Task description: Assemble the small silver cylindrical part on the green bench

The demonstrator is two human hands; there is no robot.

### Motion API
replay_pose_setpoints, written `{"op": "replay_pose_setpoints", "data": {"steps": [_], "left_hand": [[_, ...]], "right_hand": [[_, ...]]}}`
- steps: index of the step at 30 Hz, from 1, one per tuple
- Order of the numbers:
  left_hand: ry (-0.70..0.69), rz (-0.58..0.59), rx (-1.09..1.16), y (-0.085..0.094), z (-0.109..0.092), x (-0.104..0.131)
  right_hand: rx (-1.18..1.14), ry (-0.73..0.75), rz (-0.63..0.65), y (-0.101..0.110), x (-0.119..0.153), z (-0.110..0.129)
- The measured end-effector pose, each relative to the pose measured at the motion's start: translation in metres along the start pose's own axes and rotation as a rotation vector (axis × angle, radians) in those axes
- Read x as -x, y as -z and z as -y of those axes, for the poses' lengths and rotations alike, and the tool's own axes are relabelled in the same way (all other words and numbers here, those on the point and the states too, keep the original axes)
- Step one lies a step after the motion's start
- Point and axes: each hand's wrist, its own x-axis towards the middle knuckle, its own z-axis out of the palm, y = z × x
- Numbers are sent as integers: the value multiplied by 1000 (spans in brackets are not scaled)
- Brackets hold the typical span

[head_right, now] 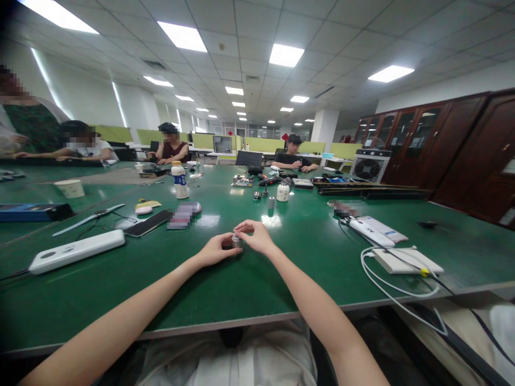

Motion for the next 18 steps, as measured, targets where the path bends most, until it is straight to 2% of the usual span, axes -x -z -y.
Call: {"op": "replay_pose_setpoints", "data": {"steps": [4,7,9,11,14,18], "left_hand": [[17,11,-6,0,-3,0],[26,17,5,0,-4,1],[31,16,3,0,-4,1],[34,8,-16,0,-4,1],[22,5,-35,1,-4,1],[9,12,-46,1,-3,1]], "right_hand": [[176,33,-22,-1,3,4],[295,8,-101,-1,3,7],[302,-21,-172,1,2,8],[236,-18,-191,3,2,9],[133,25,-110,4,3,10],[126,44,5,1,5,13]]}}
